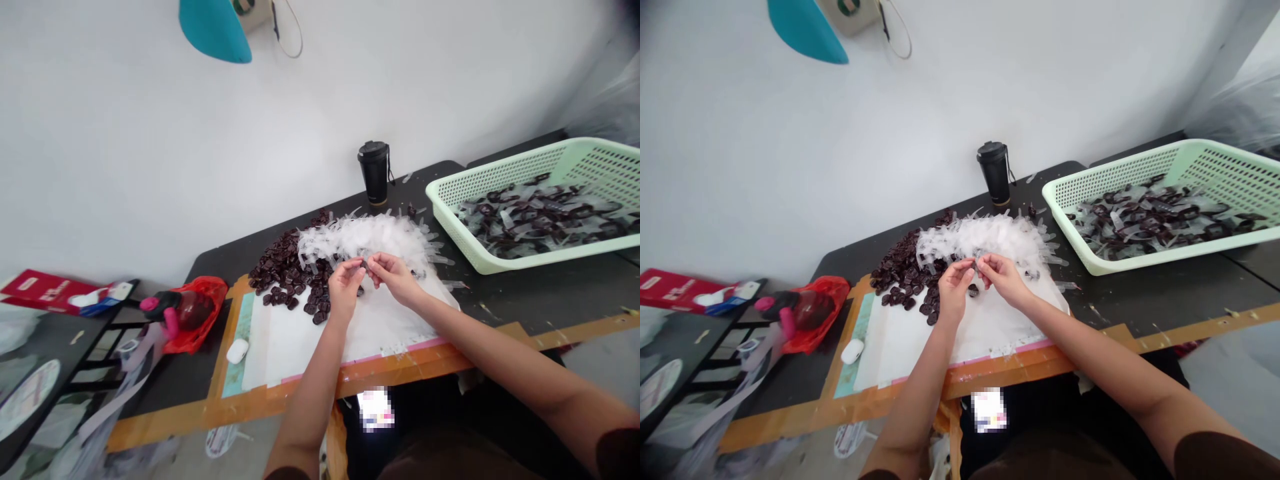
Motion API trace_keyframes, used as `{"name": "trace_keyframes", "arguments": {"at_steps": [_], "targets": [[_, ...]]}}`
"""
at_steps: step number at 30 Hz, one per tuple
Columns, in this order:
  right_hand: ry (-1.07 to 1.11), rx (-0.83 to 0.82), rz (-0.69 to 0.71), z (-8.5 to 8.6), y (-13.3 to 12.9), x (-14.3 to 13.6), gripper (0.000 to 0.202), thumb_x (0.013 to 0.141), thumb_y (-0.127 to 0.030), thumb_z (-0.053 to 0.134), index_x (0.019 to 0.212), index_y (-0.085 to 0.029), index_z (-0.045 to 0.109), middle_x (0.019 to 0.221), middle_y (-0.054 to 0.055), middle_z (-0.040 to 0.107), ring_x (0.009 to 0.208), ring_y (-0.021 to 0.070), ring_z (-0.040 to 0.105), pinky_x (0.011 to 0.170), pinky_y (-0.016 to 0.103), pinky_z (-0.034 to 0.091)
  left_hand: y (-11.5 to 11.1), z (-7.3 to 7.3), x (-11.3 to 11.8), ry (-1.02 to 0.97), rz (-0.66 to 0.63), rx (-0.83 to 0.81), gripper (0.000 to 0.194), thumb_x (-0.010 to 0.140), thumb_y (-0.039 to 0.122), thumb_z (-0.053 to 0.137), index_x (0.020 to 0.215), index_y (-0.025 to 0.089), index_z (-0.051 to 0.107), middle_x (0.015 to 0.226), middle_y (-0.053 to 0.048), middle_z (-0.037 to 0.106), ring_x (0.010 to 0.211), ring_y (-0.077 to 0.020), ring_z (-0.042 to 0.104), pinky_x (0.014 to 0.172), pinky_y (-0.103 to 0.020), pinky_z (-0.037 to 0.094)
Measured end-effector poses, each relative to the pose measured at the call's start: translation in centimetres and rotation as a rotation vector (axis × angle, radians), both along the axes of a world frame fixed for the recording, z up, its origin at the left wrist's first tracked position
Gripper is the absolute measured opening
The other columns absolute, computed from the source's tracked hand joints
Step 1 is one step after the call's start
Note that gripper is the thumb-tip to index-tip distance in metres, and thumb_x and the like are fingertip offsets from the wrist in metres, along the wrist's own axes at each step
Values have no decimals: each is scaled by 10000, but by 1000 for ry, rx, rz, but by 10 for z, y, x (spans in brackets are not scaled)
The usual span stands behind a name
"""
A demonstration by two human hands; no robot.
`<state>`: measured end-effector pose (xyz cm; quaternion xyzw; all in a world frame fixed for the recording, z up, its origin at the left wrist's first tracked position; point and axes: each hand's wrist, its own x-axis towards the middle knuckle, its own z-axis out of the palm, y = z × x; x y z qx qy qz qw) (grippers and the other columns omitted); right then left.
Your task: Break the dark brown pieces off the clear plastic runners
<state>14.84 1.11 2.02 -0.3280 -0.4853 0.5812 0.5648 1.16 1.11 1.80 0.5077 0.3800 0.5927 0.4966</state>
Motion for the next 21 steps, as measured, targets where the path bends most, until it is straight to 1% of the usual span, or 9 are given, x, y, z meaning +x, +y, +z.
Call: {"name": "trace_keyframes", "arguments": {"at_steps": [3, 6, 8, 11, 15, 17, 19, 21], "targets": [[-72, 11, -29, -1, 0, -1, 359, 823, -519, 627, 796, -167, 562, 635, -29, 532, 487, 71, 460, 462, 219, 402, 1, -2, 0, -42, -7, -26, 207, 756, 301, 730, 916, 180, 682, 1010, -69, 702, 977, -184, 652, 915, -340, 481], [-152, -3, -101, -2, -1, -2, 363, 810, -513, 640, 783, -157, 571, 604, -26, 543, 463, 72, 464, 437, 216, 383, 1, -5, 1, -124, -32, -78, 205, 772, 305, 717, 934, 187, 679, 980, -57, 702, 926, -169, 658, 874, -320, 491], [-162, -29, -138, -2, -1, -2, 366, 800, -511, 649, 763, -157, 565, 589, -23, 551, 450, 76, 472, 424, 216, 381, 0, -7, 4, -152, -46, -107, 203, 775, 304, 714, 937, 186, 676, 968, -53, 700, 912, -165, 658, 857, -311, 495], [-158, -46, -151, -1, -2, -2, 361, 799, -502, 650, 742, -161, 546, 572, -24, 556, 431, 77, 479, 412, 215, 380, 0, -8, 6, -150, -46, -125, 213, 764, 299, 722, 936, 183, 673, 974, -55, 700, 916, -165, 657, 867, -312, 493], [-171, -24, -142, 1, -3, -2, 352, 812, -495, 638, 750, -162, 543, 577, -21, 557, 437, 80, 482, 422, 219, 390, 1, -6, 3, -108, -30, -104, 216, 736, 268, 743, 923, 178, 685, 1004, -64, 702, 957, -169, 646, 911, -320, 476], [-189, 3, -153, 0, -3, -3, 348, 818, -496, 629, 758, -165, 542, 585, -21, 546, 447, 83, 475, 422, 223, 391, 1, -5, 2, -88, -24, -91, 192, 730, 267, 745, 891, 175, 696, 1020, -69, 698, 971, -174, 640, 914, -319, 472], [-214, 42, -179, 0, -4, -3, 337, 826, -493, 621, 771, -170, 543, 597, -21, 532, 469, 91, 474, 422, 226, 389, 1, -4, 0, -78, -25, -88, 140, 740, 283, 734, 811, 168, 700, 1028, -72, 692, 964, -174, 636, 908, -316, 470], [-252, 89, -207, -1, -4, -4, 307, 837, -477, 614, 826, -180, 539, 607, -24, 529, 488, 99, 471, 430, 229, 384, 0, -3, 0, -82, -23, -92, 153, 758, 305, 714, 719, 160, 683, 1014, -70, 686, 933, -169, 635, 893, -314, 469]]}}
